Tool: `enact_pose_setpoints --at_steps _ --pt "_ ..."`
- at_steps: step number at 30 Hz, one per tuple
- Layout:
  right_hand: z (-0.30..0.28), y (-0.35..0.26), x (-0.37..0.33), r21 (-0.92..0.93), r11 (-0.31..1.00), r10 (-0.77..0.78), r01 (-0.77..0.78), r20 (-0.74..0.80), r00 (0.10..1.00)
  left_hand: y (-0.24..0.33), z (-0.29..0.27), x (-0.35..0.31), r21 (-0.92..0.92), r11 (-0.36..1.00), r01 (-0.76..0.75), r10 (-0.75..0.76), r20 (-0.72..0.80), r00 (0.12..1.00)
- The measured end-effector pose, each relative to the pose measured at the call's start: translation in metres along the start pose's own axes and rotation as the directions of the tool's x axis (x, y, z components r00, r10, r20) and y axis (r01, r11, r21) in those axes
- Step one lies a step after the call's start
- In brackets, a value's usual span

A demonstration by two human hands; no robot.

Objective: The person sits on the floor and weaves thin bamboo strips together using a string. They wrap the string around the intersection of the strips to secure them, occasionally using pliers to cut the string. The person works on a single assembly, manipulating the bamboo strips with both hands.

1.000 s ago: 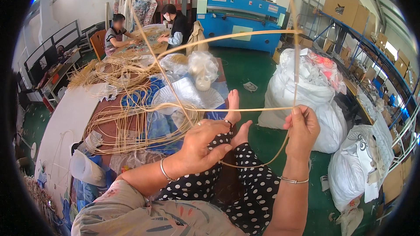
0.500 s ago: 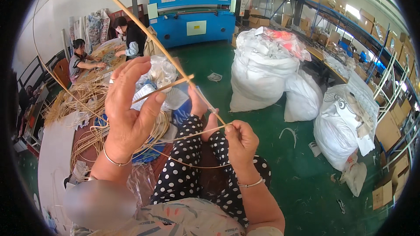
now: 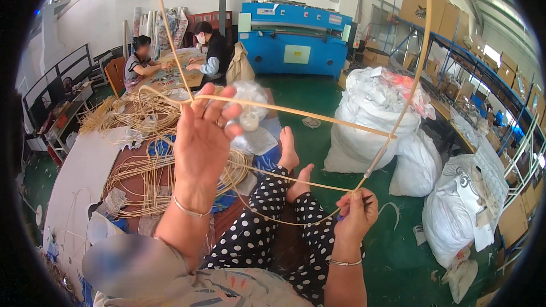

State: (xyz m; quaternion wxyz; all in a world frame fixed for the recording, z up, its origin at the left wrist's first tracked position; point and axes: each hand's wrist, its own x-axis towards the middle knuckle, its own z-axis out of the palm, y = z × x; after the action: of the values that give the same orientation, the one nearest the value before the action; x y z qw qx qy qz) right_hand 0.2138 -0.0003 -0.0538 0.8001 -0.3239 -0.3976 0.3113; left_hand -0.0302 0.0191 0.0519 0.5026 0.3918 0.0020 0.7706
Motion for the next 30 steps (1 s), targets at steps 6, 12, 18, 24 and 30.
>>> enact_pose_setpoints --at_steps 6,12,18,24,30 --pt "0.043 0.014 -0.032 0.188 0.967 0.142 -0.172 0.163 0.976 0.019 0.027 0.024 -0.204 0.945 -0.256 0.263 0.004 0.965" --pt "0.015 0.055 -0.057 -0.374 0.779 0.602 -0.504 0.217 0.769 0.022 0.023 0.018 0.180 0.936 -0.304 0.282 0.138 0.949" --pt "-0.036 0.039 -0.088 -0.530 0.609 0.783 -0.589 0.519 0.342 -0.005 -0.003 -0.027 0.569 0.820 -0.067 -0.031 0.161 0.987" --pt "-0.006 -0.085 -0.051 -0.360 0.932 0.232 0.037 0.673 0.702 -0.022 0.008 -0.046 0.640 0.764 0.086 -0.311 0.248 0.918" --pt "0.013 -0.108 -0.017 -0.337 0.792 -0.196 0.509 0.649 0.735 -0.016 0.015 -0.057 0.709 0.699 -0.092 -0.355 0.456 0.816"
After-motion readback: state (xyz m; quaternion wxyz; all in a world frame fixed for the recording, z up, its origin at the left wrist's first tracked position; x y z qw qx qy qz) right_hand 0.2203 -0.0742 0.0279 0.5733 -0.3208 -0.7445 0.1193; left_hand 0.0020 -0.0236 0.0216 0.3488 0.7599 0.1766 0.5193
